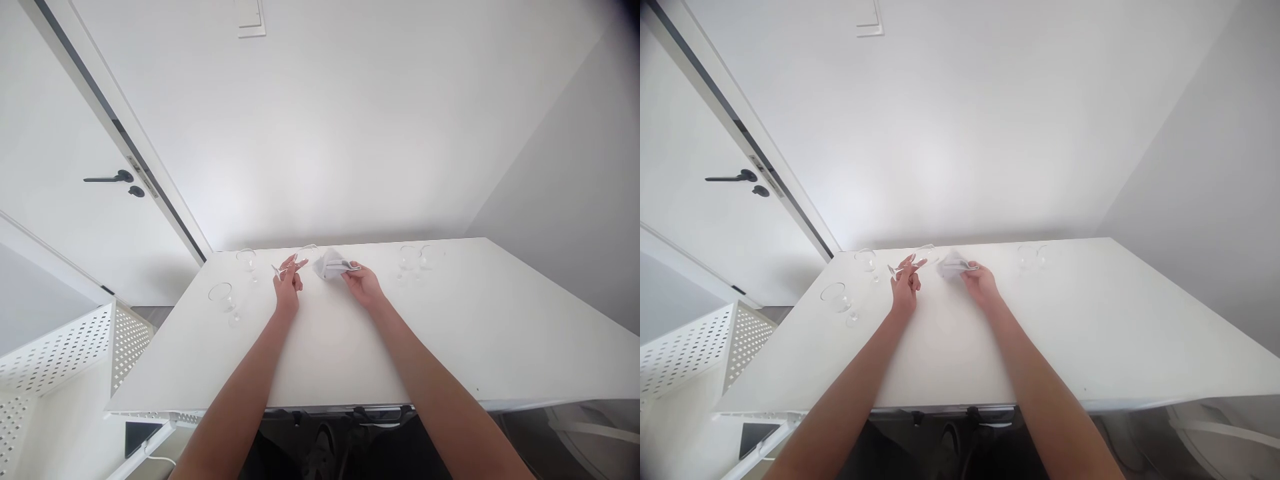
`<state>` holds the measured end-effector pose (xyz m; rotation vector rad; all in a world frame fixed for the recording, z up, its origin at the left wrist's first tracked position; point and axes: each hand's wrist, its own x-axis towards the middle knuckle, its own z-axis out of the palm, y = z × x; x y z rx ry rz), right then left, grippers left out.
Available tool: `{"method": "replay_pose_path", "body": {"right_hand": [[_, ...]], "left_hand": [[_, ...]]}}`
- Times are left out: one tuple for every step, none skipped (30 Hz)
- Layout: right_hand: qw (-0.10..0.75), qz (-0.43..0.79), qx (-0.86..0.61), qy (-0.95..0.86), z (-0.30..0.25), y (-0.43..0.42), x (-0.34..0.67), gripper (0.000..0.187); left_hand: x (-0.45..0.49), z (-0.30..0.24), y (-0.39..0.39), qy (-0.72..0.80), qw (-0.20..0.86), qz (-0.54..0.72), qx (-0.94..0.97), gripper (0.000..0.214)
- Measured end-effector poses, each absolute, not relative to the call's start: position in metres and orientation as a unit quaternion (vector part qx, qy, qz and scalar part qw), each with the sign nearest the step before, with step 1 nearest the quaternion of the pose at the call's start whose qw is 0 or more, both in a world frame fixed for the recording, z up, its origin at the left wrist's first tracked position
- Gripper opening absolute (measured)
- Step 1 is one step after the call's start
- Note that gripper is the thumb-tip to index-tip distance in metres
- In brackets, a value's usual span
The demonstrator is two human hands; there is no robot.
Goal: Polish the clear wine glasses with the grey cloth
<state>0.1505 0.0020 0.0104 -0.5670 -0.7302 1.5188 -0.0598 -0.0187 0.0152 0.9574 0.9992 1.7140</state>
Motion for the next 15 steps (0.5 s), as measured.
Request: {"method": "replay_pose_path", "body": {"right_hand": [[0.620, 0.671, -0.260, -0.311, 0.010, 0.002, 0.151, 0.019], [0.608, 0.680, -0.274, -0.306, 0.011, 0.002, 0.152, 0.017], [0.590, 0.688, -0.295, -0.303, 0.011, 0.002, 0.153, 0.017], [0.569, 0.693, -0.324, -0.302, 0.012, 0.002, 0.154, 0.021], [0.547, 0.693, -0.358, -0.303, 0.012, 0.002, 0.155, 0.026], [0.527, 0.686, -0.391, -0.314, 0.012, 0.001, 0.155, 0.031], [0.511, 0.673, -0.419, -0.333, 0.013, 0.000, 0.155, 0.035], [0.499, 0.655, -0.440, -0.359, 0.013, -0.001, 0.155, 0.037], [0.488, 0.636, -0.454, -0.388, 0.013, -0.003, 0.155, 0.038], [0.476, 0.622, -0.465, -0.414, 0.013, -0.004, 0.154, 0.040], [0.459, 0.615, -0.472, -0.434, 0.014, -0.005, 0.154, 0.042], [0.444, 0.615, -0.476, -0.446, 0.015, -0.007, 0.153, 0.043], [0.438, 0.619, -0.474, -0.448, 0.016, -0.007, 0.152, 0.041], [0.444, 0.624, -0.465, -0.443, 0.018, -0.008, 0.151, 0.037], [0.466, 0.624, -0.454, -0.433, 0.019, -0.009, 0.150, 0.034]], "left_hand": [[-0.060, 0.015, -0.019, 0.405, 0.453, 0.693, 0.388, 0.056], [-0.060, 0.015, -0.019, 0.405, 0.454, 0.692, 0.387, 0.056], [-0.060, 0.015, -0.019, 0.405, 0.455, 0.692, 0.387, 0.057], [-0.060, 0.015, -0.019, 0.405, 0.456, 0.691, 0.387, 0.057], [-0.060, 0.015, -0.019, 0.405, 0.456, 0.691, 0.388, 0.057], [-0.060, 0.016, -0.019, 0.405, 0.455, 0.691, 0.389, 0.057], [-0.059, 0.016, -0.019, 0.406, 0.453, 0.691, 0.391, 0.057], [-0.059, 0.016, -0.019, 0.406, 0.450, 0.690, 0.395, 0.057], [-0.059, 0.016, -0.018, 0.406, 0.446, 0.689, 0.401, 0.058], [-0.059, 0.016, -0.018, 0.406, 0.443, 0.688, 0.406, 0.058], [-0.058, 0.016, -0.018, 0.406, 0.441, 0.686, 0.412, 0.058], [-0.058, 0.015, -0.018, 0.405, 0.441, 0.684, 0.416, 0.058], [-0.058, 0.015, -0.018, 0.404, 0.441, 0.682, 0.420, 0.057], [-0.058, 0.014, -0.018, 0.404, 0.443, 0.679, 0.423, 0.056], [-0.058, 0.013, -0.018, 0.405, 0.445, 0.676, 0.425, 0.053]]}}
